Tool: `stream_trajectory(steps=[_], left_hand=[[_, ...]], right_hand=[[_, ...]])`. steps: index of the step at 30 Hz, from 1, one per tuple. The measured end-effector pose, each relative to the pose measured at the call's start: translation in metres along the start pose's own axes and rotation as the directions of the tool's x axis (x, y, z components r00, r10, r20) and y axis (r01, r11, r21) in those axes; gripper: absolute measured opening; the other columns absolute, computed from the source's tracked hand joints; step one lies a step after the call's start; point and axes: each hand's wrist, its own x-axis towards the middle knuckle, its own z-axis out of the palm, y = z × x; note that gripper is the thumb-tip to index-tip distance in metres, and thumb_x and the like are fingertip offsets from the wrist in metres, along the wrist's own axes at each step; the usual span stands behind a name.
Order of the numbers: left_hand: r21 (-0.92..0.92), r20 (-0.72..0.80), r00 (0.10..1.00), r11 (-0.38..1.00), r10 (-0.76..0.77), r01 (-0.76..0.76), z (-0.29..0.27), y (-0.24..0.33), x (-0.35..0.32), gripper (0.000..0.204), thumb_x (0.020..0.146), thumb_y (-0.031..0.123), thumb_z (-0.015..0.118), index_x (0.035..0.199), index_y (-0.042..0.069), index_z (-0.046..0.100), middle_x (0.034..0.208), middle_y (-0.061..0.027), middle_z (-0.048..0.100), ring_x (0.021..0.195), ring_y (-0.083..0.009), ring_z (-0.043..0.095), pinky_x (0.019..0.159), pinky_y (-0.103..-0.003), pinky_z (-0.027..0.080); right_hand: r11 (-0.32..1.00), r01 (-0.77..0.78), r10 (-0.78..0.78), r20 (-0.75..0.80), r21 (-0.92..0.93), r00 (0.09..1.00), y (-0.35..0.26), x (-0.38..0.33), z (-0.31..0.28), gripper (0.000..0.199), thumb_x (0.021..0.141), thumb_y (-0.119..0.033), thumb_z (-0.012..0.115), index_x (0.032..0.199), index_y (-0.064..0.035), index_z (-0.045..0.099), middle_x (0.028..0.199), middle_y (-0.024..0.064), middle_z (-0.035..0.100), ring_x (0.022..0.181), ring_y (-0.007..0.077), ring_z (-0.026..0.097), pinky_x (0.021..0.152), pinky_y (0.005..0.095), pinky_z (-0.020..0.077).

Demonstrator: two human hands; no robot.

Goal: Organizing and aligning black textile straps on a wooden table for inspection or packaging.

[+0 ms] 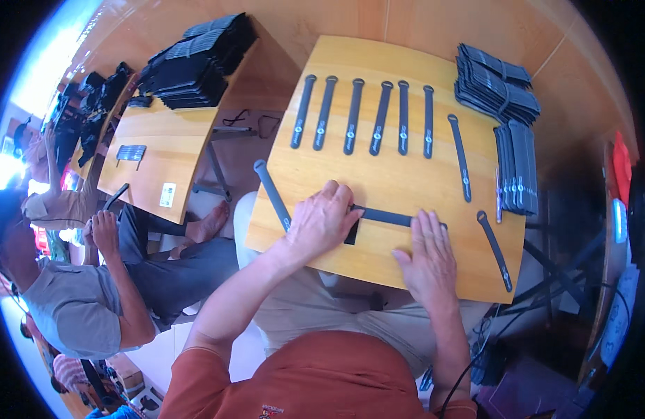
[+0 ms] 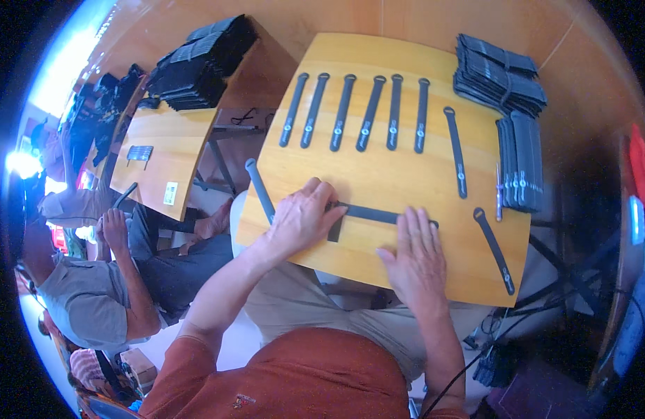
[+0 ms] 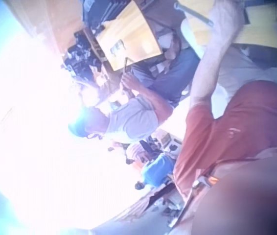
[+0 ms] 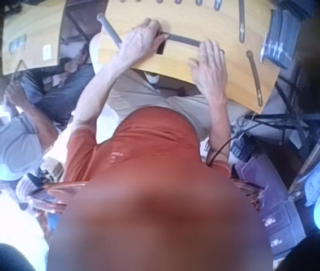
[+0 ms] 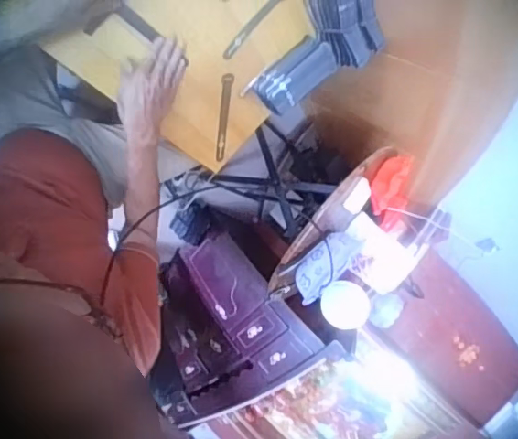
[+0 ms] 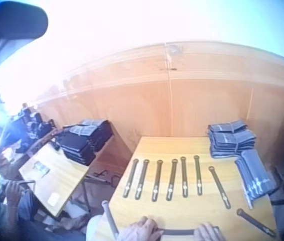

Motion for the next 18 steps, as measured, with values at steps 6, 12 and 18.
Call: stream_trajectory(steps=[6, 12, 18], left_hand=[[-0.028, -0.037, 0.999, 0.999, 0.024, -0.025, 0.001, -0.004, -0.004, 0.024, 0.089, 0.023, 0.072, 0.098, 0.005, 0.059, 0.093, -0.0158, 0.062, 0.084, -0.0387, 0.067, 0.071, -0.048, 0.053], [-0.083, -0.103, 0.99, 0.991, 0.096, -0.105, 0.001, -0.011, -0.009, 0.022, 0.088, 0.016, 0.072, 0.102, 0.005, 0.059, 0.094, -0.0147, 0.061, 0.084, -0.0371, 0.066, 0.068, -0.047, 0.053], [-0.219, -0.183, 0.983, 0.974, 0.011, -0.052, -0.018, -0.003, -0.036, 0.019, 0.089, 0.011, 0.073, 0.103, 0.003, 0.063, 0.094, -0.0135, 0.065, 0.078, -0.0285, 0.07, 0.067, -0.037, 0.055]], right_hand=[[0.999, -0.031, 0.031, -0.005, -0.023, 0.999, 0.002, -0.006, 0.0, 0.07, 0.094, -0.037, 0.064, 0.145, 0.0073, 0.044, 0.156, 0.0216, 0.039, 0.149, 0.0355, 0.03, 0.123, 0.0473, 0.0228], [1.0, -0.019, 0.019, -0.047, -0.004, 0.999, 0.002, -0.007, -0.001, 0.068, 0.093, -0.034, 0.066, 0.143, 0.0072, 0.046, 0.155, 0.0207, 0.041, 0.147, 0.0368, 0.033, 0.122, 0.0477, 0.0249], [0.999, -0.022, 0.016, -0.107, -0.049, 0.994, -0.027, -0.003, -0.005, 0.061, 0.09, -0.031, 0.069, 0.136, 0.0058, 0.054, 0.149, 0.0205, 0.048, 0.144, 0.038, 0.037, 0.12, 0.0496, 0.0292]])
